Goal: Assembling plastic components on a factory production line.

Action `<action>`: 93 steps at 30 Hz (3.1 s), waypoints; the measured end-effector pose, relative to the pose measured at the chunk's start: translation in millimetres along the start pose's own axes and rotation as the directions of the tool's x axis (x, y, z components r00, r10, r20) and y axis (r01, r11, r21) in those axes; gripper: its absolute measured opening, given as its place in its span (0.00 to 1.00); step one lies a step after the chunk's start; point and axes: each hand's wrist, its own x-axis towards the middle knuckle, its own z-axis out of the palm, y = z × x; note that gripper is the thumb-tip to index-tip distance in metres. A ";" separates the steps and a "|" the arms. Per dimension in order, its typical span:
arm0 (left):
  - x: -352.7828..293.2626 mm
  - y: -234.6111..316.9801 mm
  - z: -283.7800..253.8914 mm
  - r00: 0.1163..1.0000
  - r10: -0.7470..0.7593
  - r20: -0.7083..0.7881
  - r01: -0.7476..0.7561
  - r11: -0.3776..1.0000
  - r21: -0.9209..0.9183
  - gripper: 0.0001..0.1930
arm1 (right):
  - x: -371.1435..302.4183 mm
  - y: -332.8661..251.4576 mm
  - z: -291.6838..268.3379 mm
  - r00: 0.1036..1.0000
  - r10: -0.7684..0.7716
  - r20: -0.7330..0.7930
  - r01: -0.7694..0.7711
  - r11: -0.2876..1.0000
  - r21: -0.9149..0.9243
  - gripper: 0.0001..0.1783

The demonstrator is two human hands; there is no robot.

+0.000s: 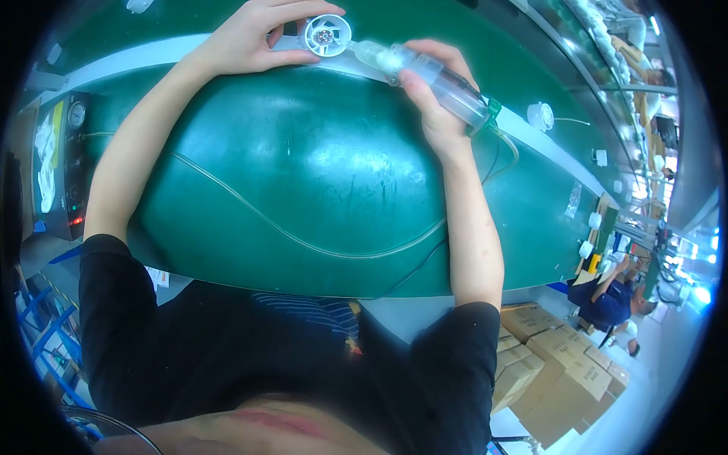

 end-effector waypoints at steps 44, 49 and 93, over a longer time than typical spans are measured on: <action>1.2 -14.7 3.6 0.963 0.013 -0.270 0.055 0.969 0.241 0.26 | 1.6 -13.3 6.8 0.994 0.110 -0.020 -0.104 0.971 0.214 0.19; 1.7 -11.5 0.5 0.964 -0.110 -0.243 0.131 0.989 0.073 0.25 | -2.0 -11.1 7.1 0.992 0.123 -0.026 -0.115 0.972 0.203 0.19; 1.0 -10.9 6.1 0.998 -0.064 0.005 0.063 0.982 0.177 0.19 | 16.4 2.1 -13.6 0.846 0.090 -0.526 0.091 0.947 0.310 0.40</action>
